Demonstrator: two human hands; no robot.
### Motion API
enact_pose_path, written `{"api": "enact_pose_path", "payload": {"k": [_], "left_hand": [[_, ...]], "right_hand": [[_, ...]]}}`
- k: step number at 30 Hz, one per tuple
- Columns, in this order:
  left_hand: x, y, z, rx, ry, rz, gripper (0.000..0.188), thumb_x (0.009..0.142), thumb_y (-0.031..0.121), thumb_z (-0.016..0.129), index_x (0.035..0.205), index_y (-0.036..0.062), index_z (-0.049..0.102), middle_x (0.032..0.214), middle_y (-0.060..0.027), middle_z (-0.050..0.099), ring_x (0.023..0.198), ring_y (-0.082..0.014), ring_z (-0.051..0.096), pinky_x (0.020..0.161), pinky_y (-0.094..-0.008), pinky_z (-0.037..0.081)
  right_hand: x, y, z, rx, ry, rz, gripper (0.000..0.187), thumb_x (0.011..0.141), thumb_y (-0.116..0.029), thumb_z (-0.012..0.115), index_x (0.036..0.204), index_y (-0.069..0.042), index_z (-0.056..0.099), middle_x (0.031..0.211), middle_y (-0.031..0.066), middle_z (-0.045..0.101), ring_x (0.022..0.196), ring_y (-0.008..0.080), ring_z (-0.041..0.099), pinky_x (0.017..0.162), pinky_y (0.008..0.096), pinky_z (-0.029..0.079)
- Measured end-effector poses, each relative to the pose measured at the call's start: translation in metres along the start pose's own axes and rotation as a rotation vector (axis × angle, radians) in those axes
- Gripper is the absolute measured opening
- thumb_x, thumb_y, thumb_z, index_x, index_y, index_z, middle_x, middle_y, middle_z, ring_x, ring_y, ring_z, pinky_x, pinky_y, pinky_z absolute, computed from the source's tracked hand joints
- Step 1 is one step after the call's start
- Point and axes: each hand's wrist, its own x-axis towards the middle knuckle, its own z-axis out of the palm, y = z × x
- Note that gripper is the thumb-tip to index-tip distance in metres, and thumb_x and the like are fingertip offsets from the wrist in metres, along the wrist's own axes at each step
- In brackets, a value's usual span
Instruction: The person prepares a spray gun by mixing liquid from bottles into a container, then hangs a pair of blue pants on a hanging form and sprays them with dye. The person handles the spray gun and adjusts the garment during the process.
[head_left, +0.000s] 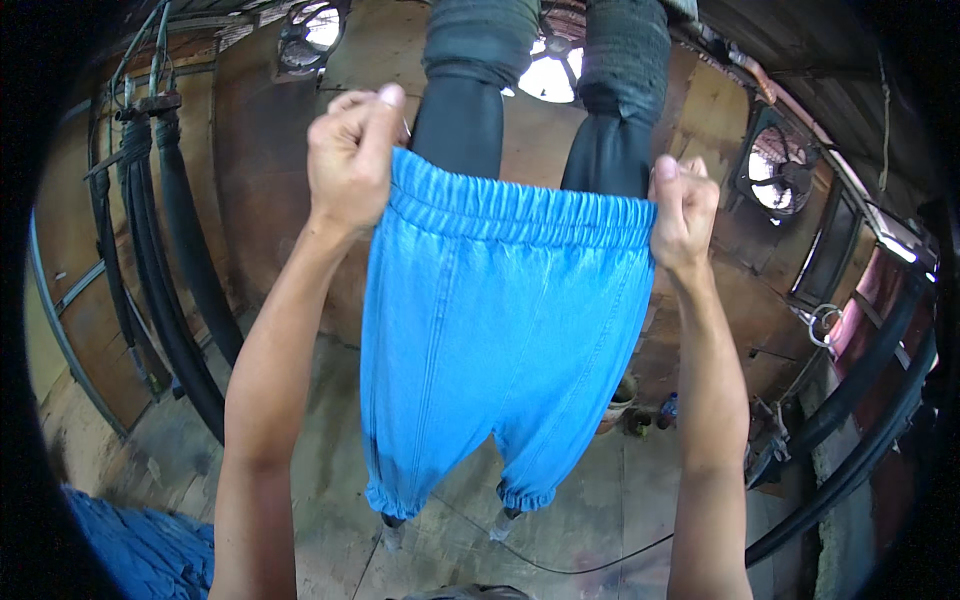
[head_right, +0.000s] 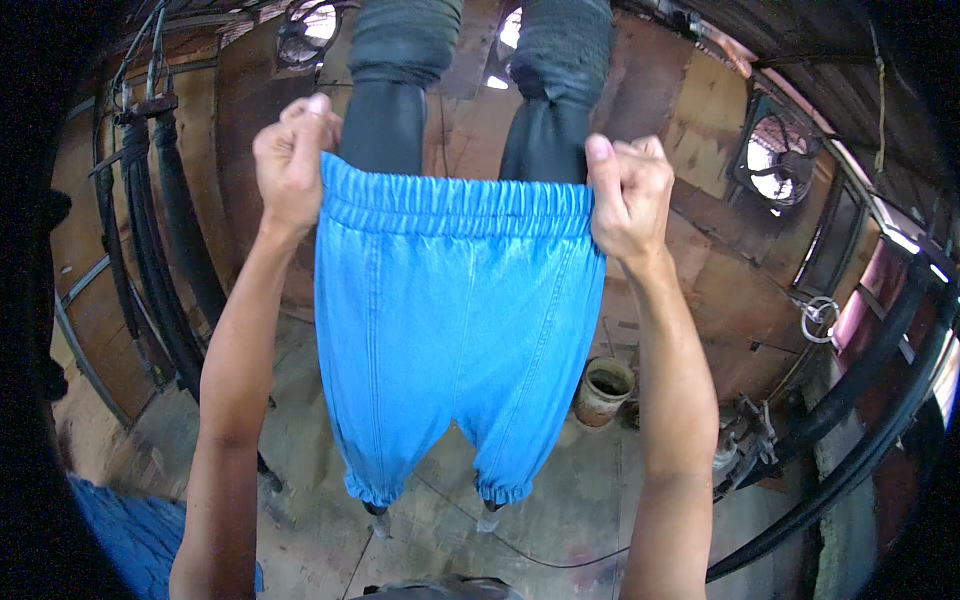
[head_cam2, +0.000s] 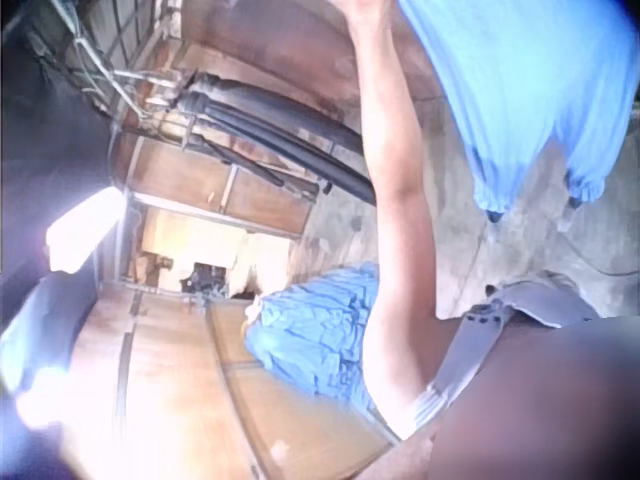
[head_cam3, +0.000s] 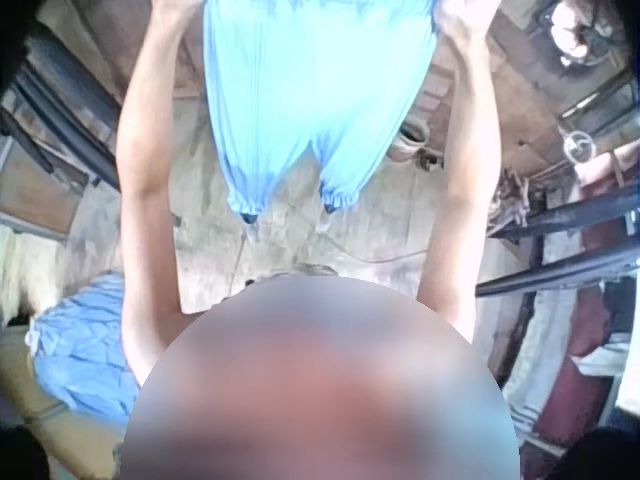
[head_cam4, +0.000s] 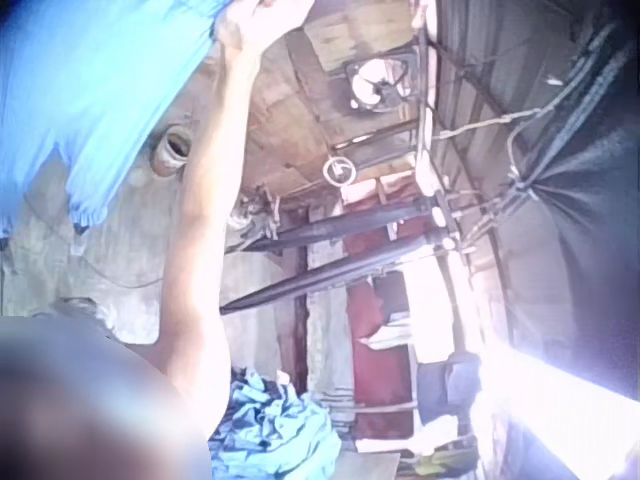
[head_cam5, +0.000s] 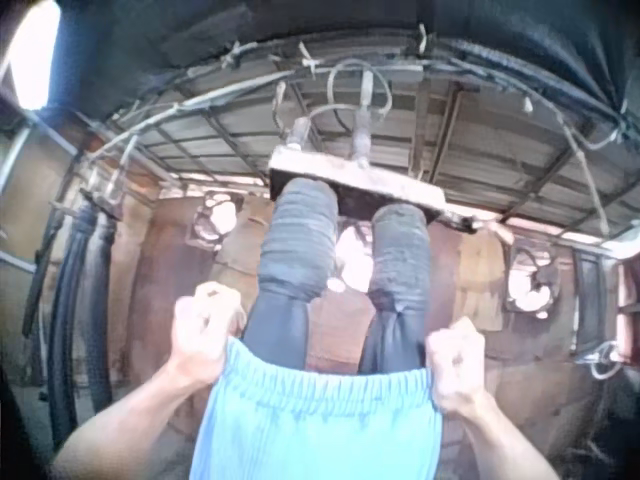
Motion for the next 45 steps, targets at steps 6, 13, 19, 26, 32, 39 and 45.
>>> {"api": "enact_pose_path", "payload": {"k": [6, 13, 19, 26, 32, 39, 45], "left_hand": [[-0.008, -0.014, -0.002, -0.209, -0.009, -0.305, 0.052, 0.104, 0.032, 0.06, 0.061, 0.0041, 0.059, 0.063, -0.0023, 0.059, 0.064, -0.0073, 0.054, 0.063, -0.0237, 0.041], [-0.037, -0.024, 0.037, -0.76, 0.128, -0.763, 0.041, 0.103, 0.043, 0.06, 0.11, 0.003, 0.066, 0.088, -0.0076, 0.071, 0.085, -0.0098, 0.066, 0.072, -0.0265, 0.055], [-0.041, -0.061, 0.061, -0.818, -0.131, -1.246, 0.035, 0.104, 0.034, 0.058, 0.113, 0.0018, 0.067, 0.094, -0.0086, 0.071, 0.09, -0.0121, 0.068, 0.076, -0.0278, 0.056], [-0.04, -0.077, 0.036, -0.102, -0.197, -0.818, 0.028, 0.105, 0.024, 0.056, 0.11, 0.0011, 0.07, 0.1, -0.009, 0.071, 0.093, -0.0142, 0.069, 0.078, -0.0287, 0.056], [-0.231, 0.077, 0.023, -0.211, -0.045, -0.093, 0.015, 0.096, 0.017, 0.06, 0.096, 0.0018, 0.063, 0.1, -0.0173, 0.07, 0.081, -0.024, 0.068, 0.072, -0.0347, 0.055], [-0.355, 0.114, 0.079, -0.193, -0.47, -1.108, 0.091, 0.103, 0.058, 0.046, 0.152, -0.0153, 0.022, 0.156, -0.038, 0.03, 0.15, -0.043, 0.028, 0.122, -0.0432, 0.023], [-0.335, 0.084, 0.06, -0.48, -0.447, -1.327, 0.08, 0.106, 0.05, 0.048, 0.143, -0.0187, 0.031, 0.153, -0.0303, 0.037, 0.146, -0.0344, 0.032, 0.12, -0.041, 0.021]], "right_hand": [[-0.03, 0.036, 0.025, 0.448, 0.061, 0.336, 0.052, 0.107, -0.032, 0.052, 0.061, -0.008, 0.051, 0.057, -0.0035, 0.048, 0.052, 0.0093, 0.037, 0.061, 0.0325, 0.031], [-0.07, 0.052, 0.063, 0.732, 0.003, 0.802, 0.063, 0.105, -0.058, 0.043, 0.095, -0.003, 0.071, 0.08, -0.0002, 0.059, 0.076, 0.0085, 0.053, 0.071, 0.03, 0.047], [-0.035, 0.067, 0.055, 0.735, 0.101, 0.936, 0.064, 0.104, -0.057, 0.049, 0.097, 0.001, 0.075, 0.068, -0.0013, 0.064, 0.06, 0.0054, 0.054, 0.059, 0.0256, 0.044], [-0.046, 0.046, 0.04, 0.513, 0.028, 0.954, 0.065, 0.107, -0.056, 0.043, 0.082, -0.003, 0.072, 0.071, -0.0006, 0.065, 0.064, 0.0062, 0.055, 0.064, 0.027, 0.048], [-0.06, 0.059, 0.028, 0.419, -0.145, 0.747, 0.062, 0.108, -0.051, 0.044, 0.091, 0.001, 0.071, 0.081, 0.0026, 0.067, 0.072, 0.0098, 0.056, 0.072, 0.0279, 0.048], [-0.049, 0.035, 0.02, 0.44, 0.011, 0.733, 0.05, 0.111, -0.036, 0.042, 0.105, 0.006, 0.069, 0.103, 0.005, 0.069, 0.095, 0.0093, 0.056, 0.089, 0.029, 0.046], [-0.006, 0.005, 0.001, 0.298, 0.062, 0.772, 0.046, 0.111, -0.037, 0.043, 0.121, 0.003, 0.064, 0.113, 0.0119, 0.07, 0.11, 0.0174, 0.061, 0.098, 0.0312, 0.046]]}}
